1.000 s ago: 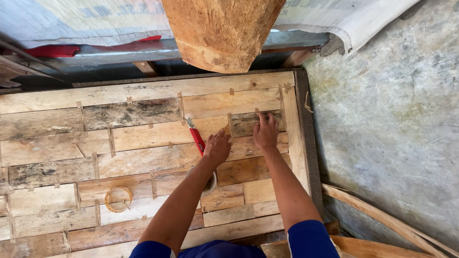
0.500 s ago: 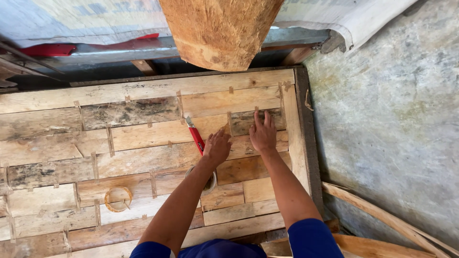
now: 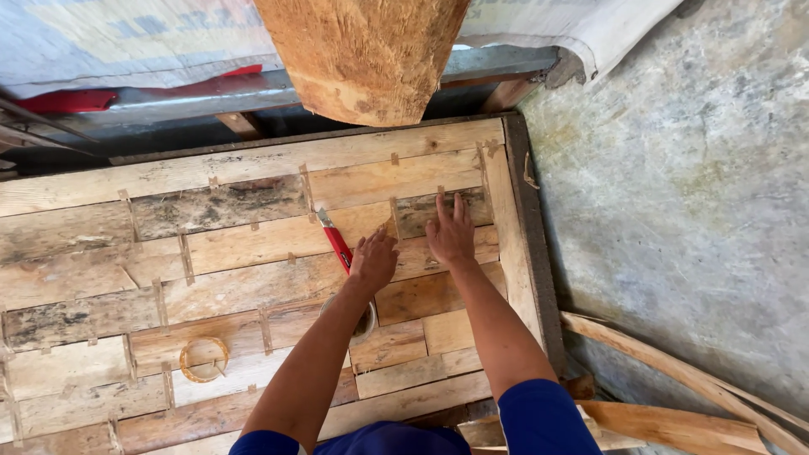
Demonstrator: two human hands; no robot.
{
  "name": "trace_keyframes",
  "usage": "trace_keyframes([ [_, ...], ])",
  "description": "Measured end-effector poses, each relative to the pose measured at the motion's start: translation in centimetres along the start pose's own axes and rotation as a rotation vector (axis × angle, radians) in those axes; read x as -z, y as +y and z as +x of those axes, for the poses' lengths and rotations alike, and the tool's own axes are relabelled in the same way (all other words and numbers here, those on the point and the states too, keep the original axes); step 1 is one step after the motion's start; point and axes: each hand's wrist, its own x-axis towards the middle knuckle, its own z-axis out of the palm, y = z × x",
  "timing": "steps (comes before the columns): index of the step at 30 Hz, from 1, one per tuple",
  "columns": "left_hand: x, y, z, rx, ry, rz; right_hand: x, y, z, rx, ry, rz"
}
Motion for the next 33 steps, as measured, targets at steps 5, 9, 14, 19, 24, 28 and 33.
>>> trace_keyframes([
  [5,-0.5,-1.7,0.3,-0.028,0.053,-0.121,0.0,0.8,0.9,-0.029,-0.04,0.032],
  [9,3.1,-1.0,-1.1,0.036,0.083,-0.399,-1.8,2.5,2.2,0.034,-0.007,0.056],
  [14,4.3,-2.0,-2.7,0.011,0.325,-0.513,-1.0,1.6,1.4,0.035,-0.002,0.065],
  [19,6.9,-2.5,-6.7,0.162,0.412,-0.507,-0.3,1.4,1.8,-0.018,-0.089,0.073],
  [24,6.6,-4.7,-11.5,0.153,0.572,-0.466,-2.1,2.9,0.0,0.166,0.235,0.238],
  [28,4.7,-6.7,-13.9,0.184,0.611,-0.485,-0.9,-1.5,-5.5,0.25,0.296,0.418],
  [33,3.0,-7.1,-15.9,0.276,0.566,-0.504,-3.7,-5.3,-11.2,0.294,0.271,0.465],
])
